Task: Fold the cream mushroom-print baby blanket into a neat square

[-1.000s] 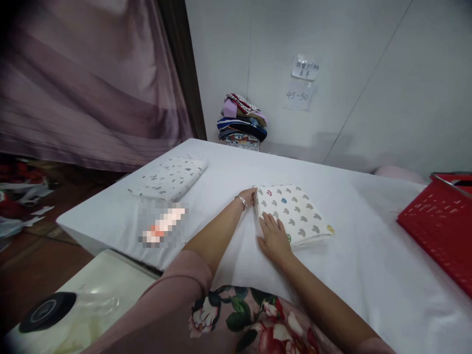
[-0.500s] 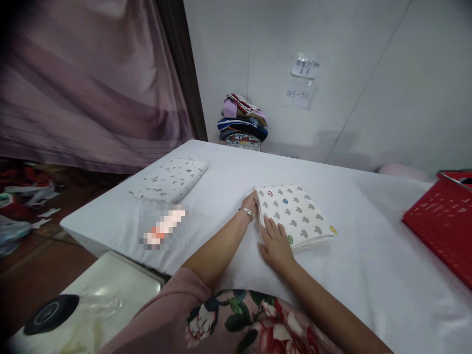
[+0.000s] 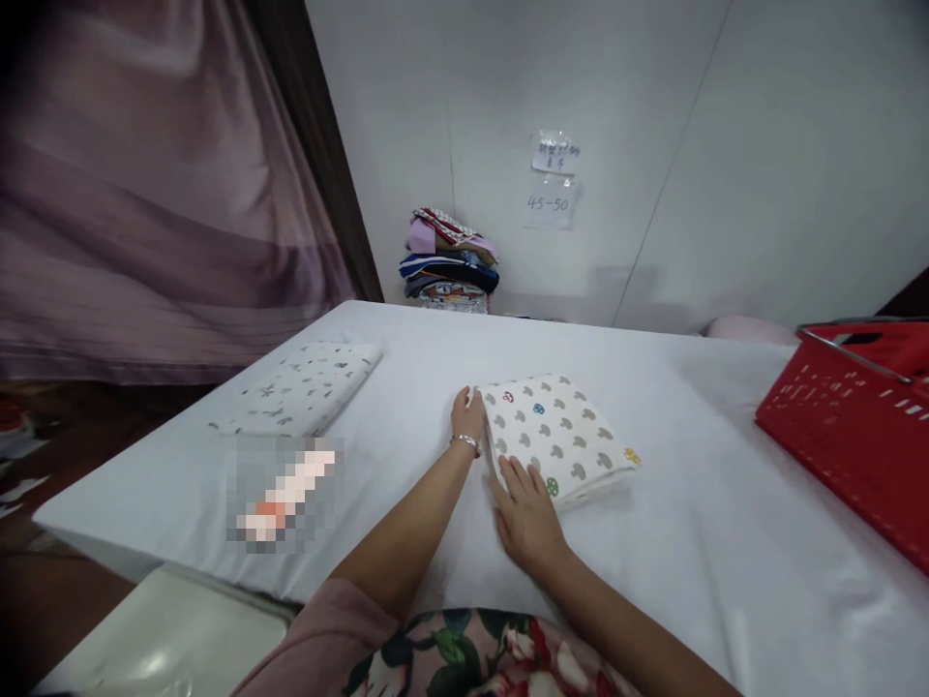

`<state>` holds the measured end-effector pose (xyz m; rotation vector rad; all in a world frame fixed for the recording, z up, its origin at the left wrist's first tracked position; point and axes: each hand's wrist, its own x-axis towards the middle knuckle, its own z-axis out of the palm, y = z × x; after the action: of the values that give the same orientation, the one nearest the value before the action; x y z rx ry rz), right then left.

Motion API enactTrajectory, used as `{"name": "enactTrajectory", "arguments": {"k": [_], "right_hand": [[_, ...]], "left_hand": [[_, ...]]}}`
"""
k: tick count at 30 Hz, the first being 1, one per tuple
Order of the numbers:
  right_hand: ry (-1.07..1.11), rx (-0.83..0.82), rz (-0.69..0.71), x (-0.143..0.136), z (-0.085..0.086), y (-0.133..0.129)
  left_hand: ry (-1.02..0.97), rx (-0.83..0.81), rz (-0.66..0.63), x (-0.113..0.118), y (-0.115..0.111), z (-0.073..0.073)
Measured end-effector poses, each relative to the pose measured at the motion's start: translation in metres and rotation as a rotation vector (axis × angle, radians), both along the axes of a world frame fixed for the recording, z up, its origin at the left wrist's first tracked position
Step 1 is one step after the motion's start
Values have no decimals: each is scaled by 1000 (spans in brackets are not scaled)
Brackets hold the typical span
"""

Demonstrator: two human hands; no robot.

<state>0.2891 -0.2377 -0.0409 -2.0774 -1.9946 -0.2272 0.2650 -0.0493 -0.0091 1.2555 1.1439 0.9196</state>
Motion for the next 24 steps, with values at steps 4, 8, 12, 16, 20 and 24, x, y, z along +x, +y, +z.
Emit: {"name": "enactTrajectory", "arguments": {"k": [4, 8, 12, 16, 20, 24], "right_hand": [[7, -7, -18, -2, 3, 2], [22, 3, -4, -6, 2, -6], [73, -22, 50, -9, 4, -24], [168, 7, 95, 13, 18, -43], [326, 288, -230, 75, 34, -58], [656, 305, -626, 140, 37, -65]], "left_hand": [[188, 423, -307, 0, -5, -8], [416, 510, -456, -2, -3, -22], [462, 518, -465, -3, 0, -25], [494, 522, -457, -3, 0, -22], [527, 505, -365, -5, -9, -23], [509, 304, -261, -7, -23, -22]]}}
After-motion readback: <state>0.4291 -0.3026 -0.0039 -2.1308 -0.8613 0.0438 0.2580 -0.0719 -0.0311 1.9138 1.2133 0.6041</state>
